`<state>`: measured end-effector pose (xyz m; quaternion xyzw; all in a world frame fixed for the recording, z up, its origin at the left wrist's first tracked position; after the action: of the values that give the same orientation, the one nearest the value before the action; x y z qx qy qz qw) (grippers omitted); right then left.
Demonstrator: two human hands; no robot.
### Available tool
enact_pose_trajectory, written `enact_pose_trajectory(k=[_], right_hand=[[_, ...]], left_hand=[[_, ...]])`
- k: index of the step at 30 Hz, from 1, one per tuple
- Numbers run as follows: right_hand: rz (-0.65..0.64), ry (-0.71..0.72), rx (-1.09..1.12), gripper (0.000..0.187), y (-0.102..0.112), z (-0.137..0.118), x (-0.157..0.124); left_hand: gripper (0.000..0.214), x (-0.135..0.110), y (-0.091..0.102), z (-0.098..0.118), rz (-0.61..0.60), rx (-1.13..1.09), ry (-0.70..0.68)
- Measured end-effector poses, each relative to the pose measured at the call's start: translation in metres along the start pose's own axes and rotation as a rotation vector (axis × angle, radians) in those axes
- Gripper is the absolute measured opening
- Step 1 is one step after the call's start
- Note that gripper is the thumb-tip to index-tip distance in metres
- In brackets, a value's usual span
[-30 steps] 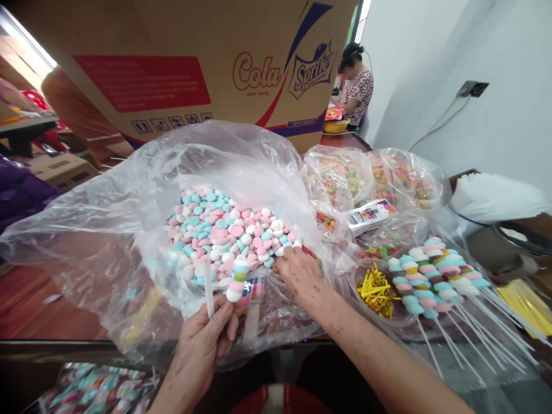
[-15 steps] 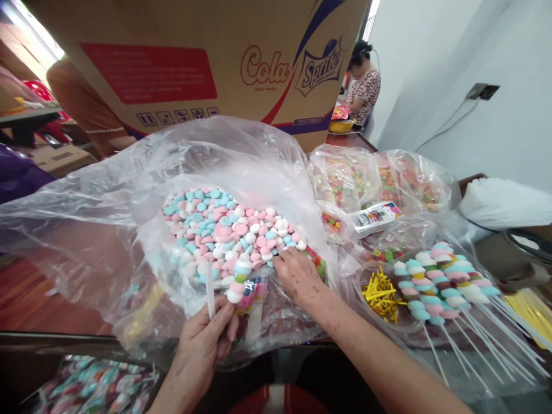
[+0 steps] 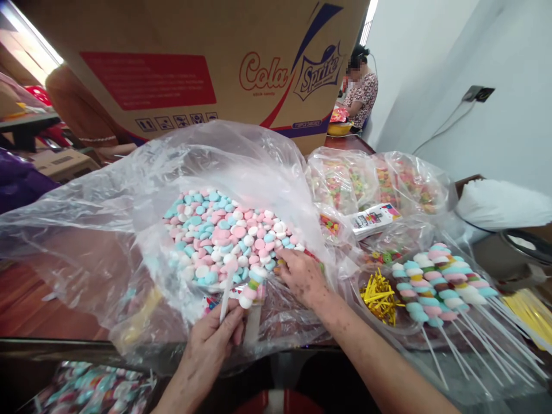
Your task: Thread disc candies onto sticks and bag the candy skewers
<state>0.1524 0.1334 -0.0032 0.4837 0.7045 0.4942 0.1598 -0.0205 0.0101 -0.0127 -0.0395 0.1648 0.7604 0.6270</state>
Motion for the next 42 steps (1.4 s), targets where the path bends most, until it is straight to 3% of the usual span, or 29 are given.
enact_pose_trajectory(k=[5,10,15,17,19,24,30,34,42], right_hand=[[-0.053,0.037,0.072,0.016,-0.006,-0.007,0.002],[-0.071,0.032,0.221,0.020,-0.010,-0.015,0.001],[0.013,-0.127,0.484,0.011,-0.004,-0.003,-0.001],[0.020,-0.192,0.604,0.016,0.000,-0.001,-0.004],[0.006,-0.260,0.786,0.022,0.003,-0.001,-0.007],[-0.008,-0.507,1.520,0.024,0.005,-0.005,-0.015],[0.147,-0.515,1.472,0.024,0.002,-0.005,-0.013],[0.172,-0.502,1.426,0.024,0.000,-0.008,-0.014],[0.229,-0.323,1.150,0.015,0.001,-0.019,-0.020]], left_hand=[[0.036,0.001,0.005,0.004,0.050,-0.132,0.066],[0.044,0.000,0.007,0.000,0.033,-0.105,0.080],[0.038,-0.003,0.006,0.001,-0.016,0.060,-0.057],[0.040,-0.004,0.005,0.003,-0.025,0.163,-0.119],[0.038,-0.004,0.004,0.004,-0.013,0.237,-0.135],[0.038,-0.002,0.002,0.008,-0.036,0.327,-0.116],[0.038,-0.005,0.000,0.013,-0.042,0.353,-0.129],[0.038,-0.004,-0.002,0.011,-0.029,0.370,-0.140],[0.041,-0.001,-0.004,0.005,0.035,0.323,-0.129]])
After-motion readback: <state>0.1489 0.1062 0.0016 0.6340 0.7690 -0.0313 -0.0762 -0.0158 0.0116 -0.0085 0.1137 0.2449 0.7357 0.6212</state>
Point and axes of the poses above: each hand's wrist, its own x-axis towards the middle knuckle, its own y-axis out of the back of the hand, z = x × y, the point moved 2 cm from there along x, towards the middle knuckle, and after that the axes turned 8 degrees about x, right-handed, at the moved point
